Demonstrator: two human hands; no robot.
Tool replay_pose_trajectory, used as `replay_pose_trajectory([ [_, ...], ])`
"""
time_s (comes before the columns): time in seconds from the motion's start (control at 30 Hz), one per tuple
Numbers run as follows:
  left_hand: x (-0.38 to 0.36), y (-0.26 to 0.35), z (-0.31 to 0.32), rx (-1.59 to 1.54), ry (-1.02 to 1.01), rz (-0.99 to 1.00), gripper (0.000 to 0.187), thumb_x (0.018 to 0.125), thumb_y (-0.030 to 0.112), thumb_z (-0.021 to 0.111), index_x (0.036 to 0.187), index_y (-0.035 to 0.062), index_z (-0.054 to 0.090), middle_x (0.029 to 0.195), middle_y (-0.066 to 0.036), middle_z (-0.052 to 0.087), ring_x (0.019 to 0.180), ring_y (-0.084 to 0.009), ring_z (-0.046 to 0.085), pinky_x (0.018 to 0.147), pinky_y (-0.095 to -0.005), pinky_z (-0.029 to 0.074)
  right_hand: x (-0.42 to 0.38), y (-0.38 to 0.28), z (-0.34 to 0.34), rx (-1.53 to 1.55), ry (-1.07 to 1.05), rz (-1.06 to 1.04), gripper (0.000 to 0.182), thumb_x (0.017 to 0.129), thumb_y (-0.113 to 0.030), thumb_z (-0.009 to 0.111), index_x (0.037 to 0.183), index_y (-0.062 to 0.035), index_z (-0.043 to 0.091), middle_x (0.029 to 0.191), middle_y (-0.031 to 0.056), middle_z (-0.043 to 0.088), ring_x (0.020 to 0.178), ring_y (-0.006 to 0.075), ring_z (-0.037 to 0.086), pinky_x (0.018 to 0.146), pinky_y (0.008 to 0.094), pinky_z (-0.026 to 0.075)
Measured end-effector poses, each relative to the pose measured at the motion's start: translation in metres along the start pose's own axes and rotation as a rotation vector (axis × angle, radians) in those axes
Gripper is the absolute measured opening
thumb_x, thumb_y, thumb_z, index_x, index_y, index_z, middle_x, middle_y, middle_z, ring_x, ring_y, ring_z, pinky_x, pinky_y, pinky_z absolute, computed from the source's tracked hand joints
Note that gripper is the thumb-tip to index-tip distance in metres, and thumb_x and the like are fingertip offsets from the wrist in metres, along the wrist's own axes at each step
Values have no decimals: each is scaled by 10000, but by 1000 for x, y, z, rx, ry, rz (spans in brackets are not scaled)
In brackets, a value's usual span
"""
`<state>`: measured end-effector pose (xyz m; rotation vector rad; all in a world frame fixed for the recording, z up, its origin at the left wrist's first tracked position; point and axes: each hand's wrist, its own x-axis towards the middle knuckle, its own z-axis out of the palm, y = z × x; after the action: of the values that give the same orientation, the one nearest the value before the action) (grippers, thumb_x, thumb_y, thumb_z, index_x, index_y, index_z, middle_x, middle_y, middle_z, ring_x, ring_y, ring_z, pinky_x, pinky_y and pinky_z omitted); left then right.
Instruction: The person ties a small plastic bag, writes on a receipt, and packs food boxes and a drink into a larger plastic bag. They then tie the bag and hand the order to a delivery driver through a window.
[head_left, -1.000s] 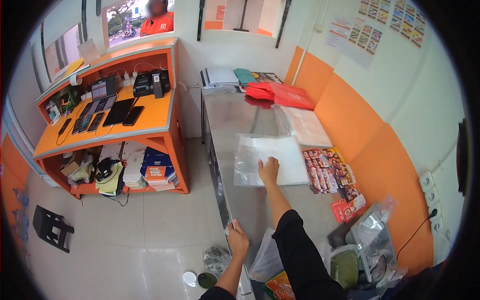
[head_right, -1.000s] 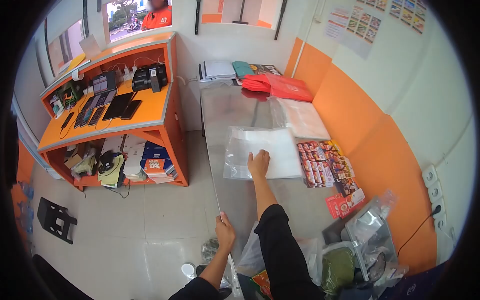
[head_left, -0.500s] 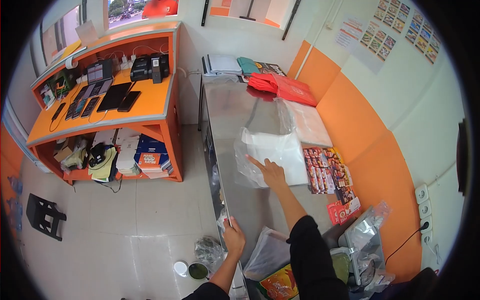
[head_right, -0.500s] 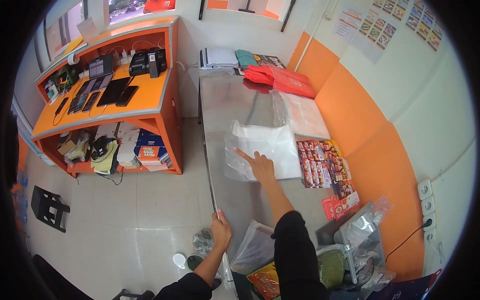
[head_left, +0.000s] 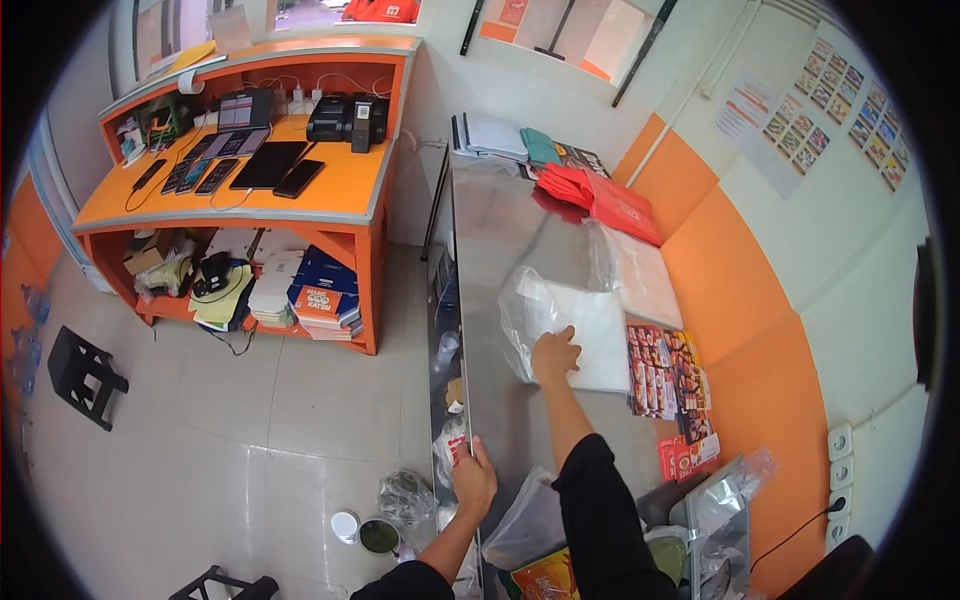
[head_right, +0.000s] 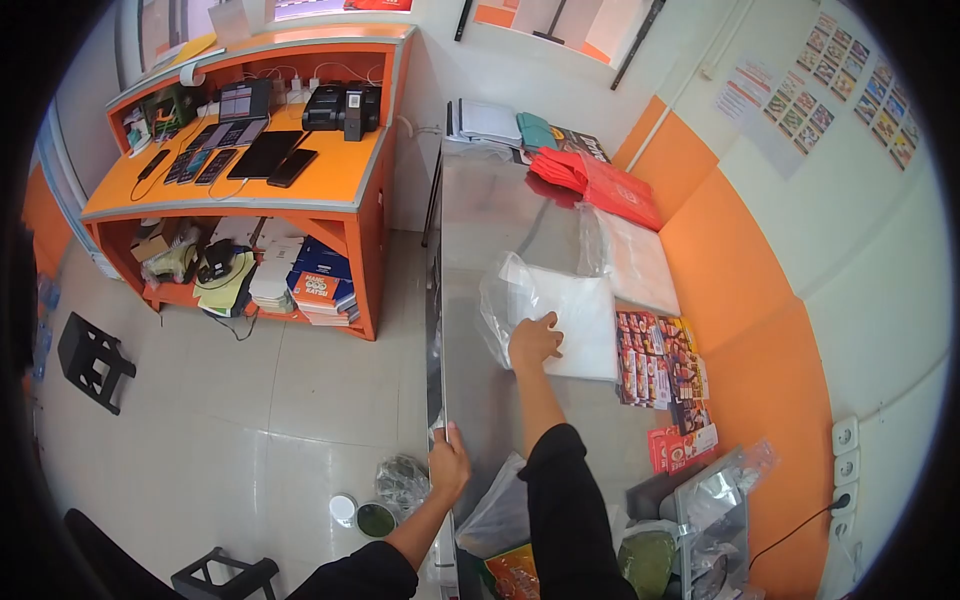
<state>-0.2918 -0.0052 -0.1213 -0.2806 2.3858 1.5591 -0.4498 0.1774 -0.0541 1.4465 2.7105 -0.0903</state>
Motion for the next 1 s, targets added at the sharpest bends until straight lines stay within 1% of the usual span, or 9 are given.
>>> replay_pose_trajectory([
  [0.13, -1, 4, -6, 7, -36, -33, 484, 986, 434, 346, 1031, -19, 513, 816, -307, 630, 810, -499, 611, 733, -559, 462, 5, 6, 33, -114, 164, 29, 312, 921, -223, 517, 1133, -18, 621, 1336, 108, 349, 1038, 319, 521, 905, 513, 470],
  [0.23, -4, 11, -10, -18, -21, -29, 490, 983, 441, 346, 1040, -17, 511, 817, -312, 628, 801, -500, 612, 730, -562, 463, 8, 14, 38, 34, 192, 35, 296, 903, -249, 568, 1097, -33, 630, 1298, 104, 395, 1055, 326, 512, 876, 507, 477],
  [0.3, -4, 8, -6, -3, 3, -13, 485, 984, 438, 345, 1039, -15, 508, 811, -315, 626, 798, -499, 613, 727, -561, 464, 1, 18, 46, 239, 418, -100, 284, 874, -259, 623, 1061, -46, 637, 1271, 120, 422, 1110, 329, 480, 868, 520, 468],
  [0.63, -6, 15, -15, 27, -28, -39, 494, 985, 453, 329, 1048, -8, 494, 791, -317, 626, 790, -499, 614, 730, -553, 467, 1, 0, 42, 342, 349, -128, 215, 769, -241, 732, 821, -37, 688, 1248, 144, 415, 1154, 384, 447, 1030, 660, 256],
  [0.7, -5, 13, -11, 23, -14, -40, 500, 985, 458, 325, 1061, -7, 492, 804, -317, 627, 802, -498, 615, 737, -552, 469, 16, 3, 23, 609, 66, 52, 227, 739, -253, 754, 814, -49, 690, 1300, 161, 357, 1202, 394, 395, 1055, 586, 283],
  [0.77, -4, 11, -11, 29, -5, -48, 506, 985, 462, 320, 1074, -6, 491, 817, -318, 629, 813, -496, 615, 743, -552, 470, 104, 22, 61, 713, 116, -118, 220, 732, -277, 763, 818, -83, 704, 1327, 174, 301, 1228, 381, 362, 1061, 488, 322],
  [0.83, -4, 11, -11, 55, -44, -72, 519, 983, 470, 315, 1108, -3, 486, 853, -315, 633, 838, -496, 614, 754, -556, 472, 62, 17, -44, 882, 449, -236, 220, 744, -288, 757, 819, -86, 713, 1292, 203, 343, 1239, 363, 330, 1006, 403, 367],
  [0.87, -3, 10, -11, 56, -51, -68, 519, 983, 470, 315, 1108, -3, 486, 853, -315, 633, 838, -496, 614, 754, -556, 472, 81, 16, -64, 916, 585, -328, 237, 752, -282, 748, 814, -55, 716, 1134, 213, 505, 1135, 332, 443, 937, 411, 393],
  [1.0, -4, 13, -12, 75, -45, -63, 540, 980, 477, 309, 1163, -2, 479, 891, -311, 635, 862, -487, 617, 760, -556, 474, 50, 15, -222, 1271, 485, -645, 181, 872, -182, 591, 844, -5, 622, 698, 82, 545, 775, 190, 563, 750, 345, 448],
])
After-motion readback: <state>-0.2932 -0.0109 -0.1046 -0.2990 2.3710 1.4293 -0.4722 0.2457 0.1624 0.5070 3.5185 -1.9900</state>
